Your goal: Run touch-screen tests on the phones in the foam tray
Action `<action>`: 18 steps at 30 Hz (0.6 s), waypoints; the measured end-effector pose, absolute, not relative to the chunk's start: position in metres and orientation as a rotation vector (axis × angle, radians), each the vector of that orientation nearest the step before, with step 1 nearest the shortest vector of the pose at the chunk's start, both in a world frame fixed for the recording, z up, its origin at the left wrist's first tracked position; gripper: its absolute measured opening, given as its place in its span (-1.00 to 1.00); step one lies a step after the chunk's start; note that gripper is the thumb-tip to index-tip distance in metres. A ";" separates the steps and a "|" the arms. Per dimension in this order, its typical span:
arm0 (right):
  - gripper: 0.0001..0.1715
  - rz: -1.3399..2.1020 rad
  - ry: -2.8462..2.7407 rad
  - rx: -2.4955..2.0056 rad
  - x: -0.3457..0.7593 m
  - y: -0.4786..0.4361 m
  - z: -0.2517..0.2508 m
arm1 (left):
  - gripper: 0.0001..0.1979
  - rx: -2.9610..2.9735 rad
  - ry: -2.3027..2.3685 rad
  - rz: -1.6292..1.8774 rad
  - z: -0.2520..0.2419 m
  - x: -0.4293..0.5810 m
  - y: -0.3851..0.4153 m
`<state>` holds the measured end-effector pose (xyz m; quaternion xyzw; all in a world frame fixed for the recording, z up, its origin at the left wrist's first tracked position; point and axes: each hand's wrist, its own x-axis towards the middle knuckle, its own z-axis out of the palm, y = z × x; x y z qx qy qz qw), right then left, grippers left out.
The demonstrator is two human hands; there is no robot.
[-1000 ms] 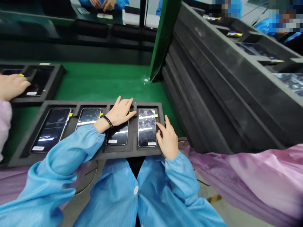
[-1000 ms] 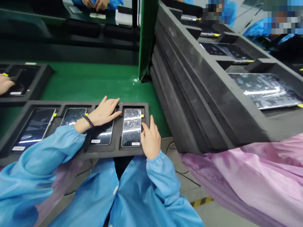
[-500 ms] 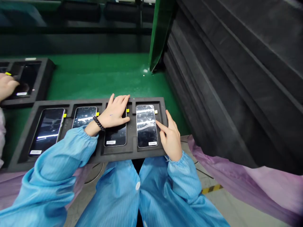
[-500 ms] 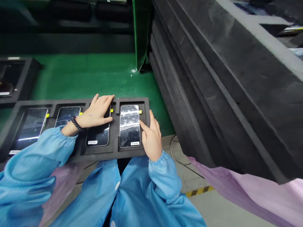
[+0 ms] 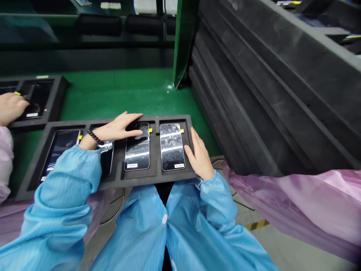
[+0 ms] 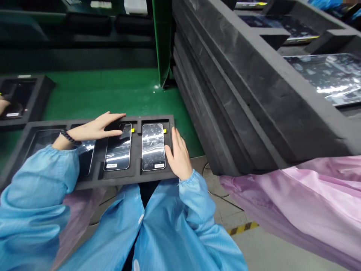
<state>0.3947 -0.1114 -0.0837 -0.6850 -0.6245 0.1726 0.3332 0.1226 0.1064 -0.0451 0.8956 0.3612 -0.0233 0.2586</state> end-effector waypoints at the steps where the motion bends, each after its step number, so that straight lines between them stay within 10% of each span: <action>1: -0.23 0.456 -1.641 -1.783 0.397 -0.111 -0.086 | 0.21 2.447 1.003 -0.059 -0.046 0.118 0.107; 8: -0.14 0.423 -1.682 -1.796 0.399 -0.112 -0.084 | 0.45 2.485 1.052 -0.085 -0.050 0.101 0.099; 14: -0.62 0.338 -1.995 -1.515 0.398 -0.110 -0.067 | 0.63 2.567 1.004 -0.083 -0.052 0.100 0.095; 18: -0.46 0.436 -1.912 -1.695 0.398 -0.107 -0.068 | 0.21 2.522 1.072 0.101 -0.052 0.104 0.098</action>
